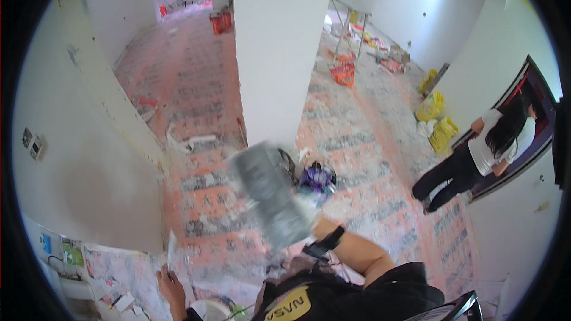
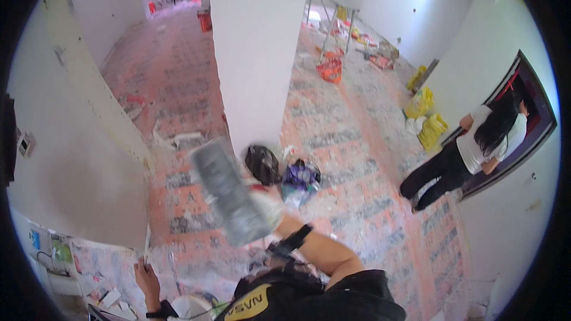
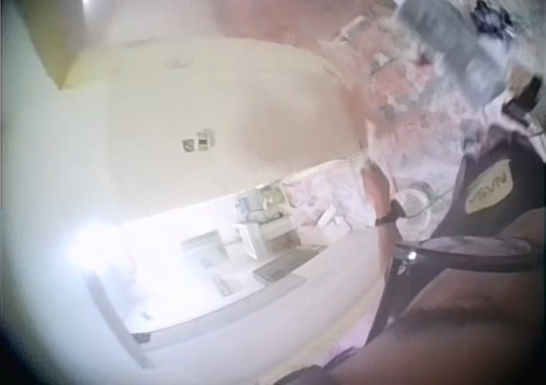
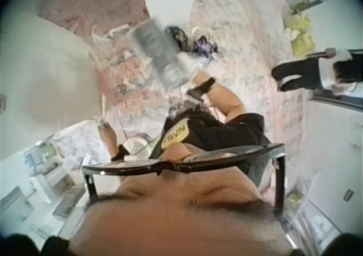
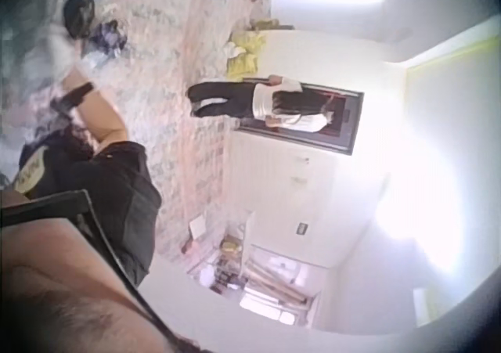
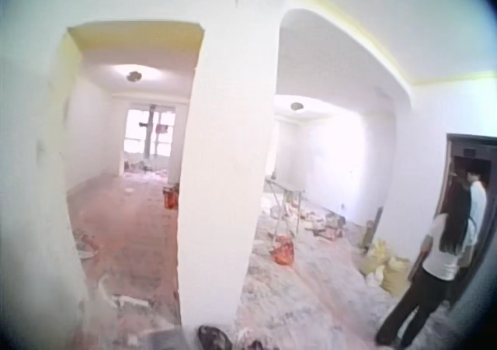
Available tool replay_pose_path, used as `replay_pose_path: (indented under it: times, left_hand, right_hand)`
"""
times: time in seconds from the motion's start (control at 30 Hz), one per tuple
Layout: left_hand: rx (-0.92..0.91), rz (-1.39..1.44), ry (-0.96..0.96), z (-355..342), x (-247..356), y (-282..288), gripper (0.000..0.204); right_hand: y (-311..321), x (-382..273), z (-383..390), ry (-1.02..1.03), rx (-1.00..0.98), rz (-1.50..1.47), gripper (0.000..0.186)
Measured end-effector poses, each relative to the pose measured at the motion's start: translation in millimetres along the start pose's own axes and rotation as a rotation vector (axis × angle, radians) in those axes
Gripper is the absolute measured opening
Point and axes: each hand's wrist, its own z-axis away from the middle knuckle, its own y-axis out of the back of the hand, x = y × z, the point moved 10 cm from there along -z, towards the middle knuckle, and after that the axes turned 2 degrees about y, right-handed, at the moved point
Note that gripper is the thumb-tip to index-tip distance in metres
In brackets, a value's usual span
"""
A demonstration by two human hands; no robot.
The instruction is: Skimming or plastering a wall using a putty knife and a hawk.
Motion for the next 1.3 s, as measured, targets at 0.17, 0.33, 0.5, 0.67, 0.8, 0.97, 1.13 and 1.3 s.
replay_pose_path:
  times: [0.17, 0.33, 0.5, 0.67, 0.8, 0.97, 1.13, 1.3]
  left_hand:
    - [0.142, 0.27, 0.056, 35, -140, -28, 0.032]
    - [0.123, 0.386, 0.52, 87, -256, 16, 0.03]
    - [0.299, 0.542, 0.394, 64, -200, 172, 0.021]
    - [0.055, 0.566, 0.217, 29, 174, 193, 0.026]
    - [-0.352, 0.679, 0.097, 43, 363, 74, 0.025]
    - [-1.061, 0.492, -0.542, 134, 679, -98, 0.025]
    - [-1.338, 0.472, -0.904, 198, 824, -185, 0.037]
    - [-1.507, 0.445, -0.727, 183, 866, -215, 0.036]
  right_hand:
    - [-112, -164, 251, 0.569, 0.161, 0.207, 0.041]
    - [-185, -211, 560, 1.179, 0.358, 0.481, 0.042]
    - [-265, -207, 555, 1.218, 0.17, 1.005, 0.052]
    - [-232, -293, 591, 1.226, 0.183, 0.782, 0.05]
    - [-180, -337, 558, 1.492, 0.35, 0.569, 0.051]
    - [-173, -392, 558, 1.256, 0.056, 0.503, 0.049]
    - [-159, -425, 566, 1.12, 0.612, 0.935, 0.037]
    - [-128, -446, 594, 0.801, 0.901, 1.15, 0.022]
